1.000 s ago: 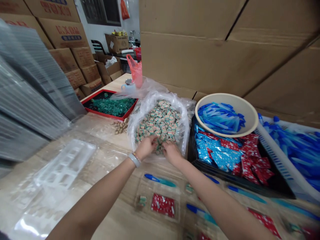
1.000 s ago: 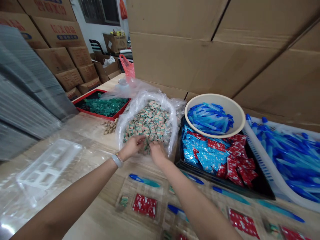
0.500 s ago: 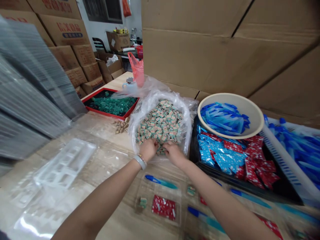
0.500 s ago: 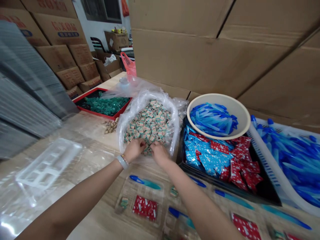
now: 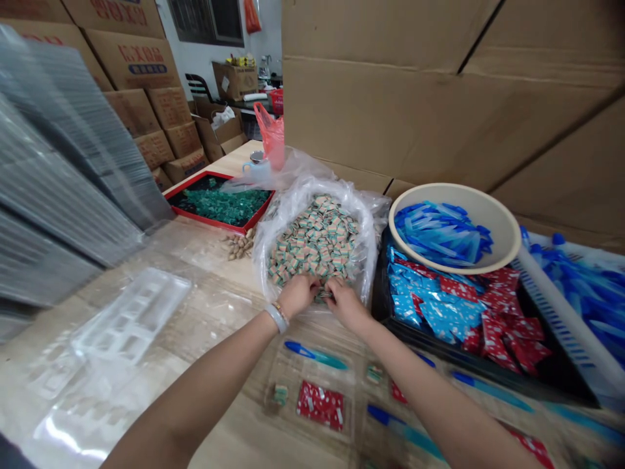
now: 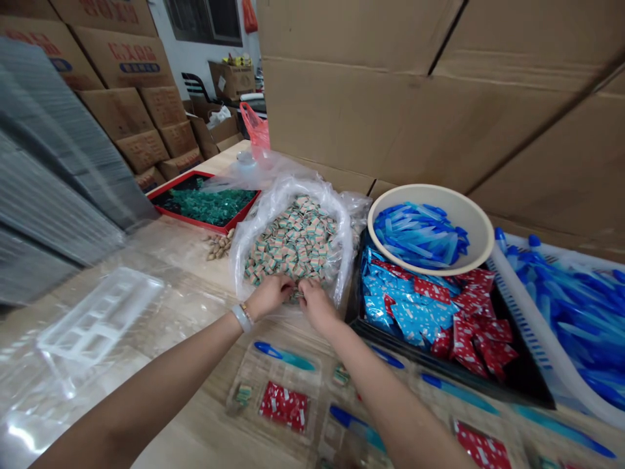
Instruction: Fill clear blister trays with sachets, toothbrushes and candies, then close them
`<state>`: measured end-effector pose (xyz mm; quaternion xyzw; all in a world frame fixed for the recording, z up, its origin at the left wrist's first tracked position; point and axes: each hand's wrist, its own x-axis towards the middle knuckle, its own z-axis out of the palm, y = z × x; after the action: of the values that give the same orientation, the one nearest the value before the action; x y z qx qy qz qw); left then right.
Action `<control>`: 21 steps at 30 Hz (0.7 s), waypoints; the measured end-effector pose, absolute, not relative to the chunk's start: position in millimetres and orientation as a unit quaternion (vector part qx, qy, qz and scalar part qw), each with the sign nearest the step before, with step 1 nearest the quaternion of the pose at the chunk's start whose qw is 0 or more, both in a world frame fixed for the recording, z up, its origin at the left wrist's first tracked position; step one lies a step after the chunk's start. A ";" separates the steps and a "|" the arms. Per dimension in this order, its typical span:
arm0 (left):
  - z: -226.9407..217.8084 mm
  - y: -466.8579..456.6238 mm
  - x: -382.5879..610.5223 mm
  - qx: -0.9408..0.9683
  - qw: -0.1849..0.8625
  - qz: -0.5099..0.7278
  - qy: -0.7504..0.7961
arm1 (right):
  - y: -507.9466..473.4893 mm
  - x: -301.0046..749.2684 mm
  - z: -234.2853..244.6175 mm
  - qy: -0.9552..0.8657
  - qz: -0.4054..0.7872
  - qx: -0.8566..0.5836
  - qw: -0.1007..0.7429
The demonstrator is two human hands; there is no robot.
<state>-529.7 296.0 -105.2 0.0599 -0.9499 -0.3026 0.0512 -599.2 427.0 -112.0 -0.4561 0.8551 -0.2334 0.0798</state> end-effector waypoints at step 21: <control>-102.0 294.7 -509.7 0.174 -0.004 -0.239 -0.955 | 440.1 -585.3 -103.6 0.872 -0.163 -0.450 0.105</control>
<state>-509.7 294.7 -102.0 0.1735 -0.9553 -0.2395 -0.0041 -585.3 440.1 -103.6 -0.4495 0.8719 -0.1632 0.1050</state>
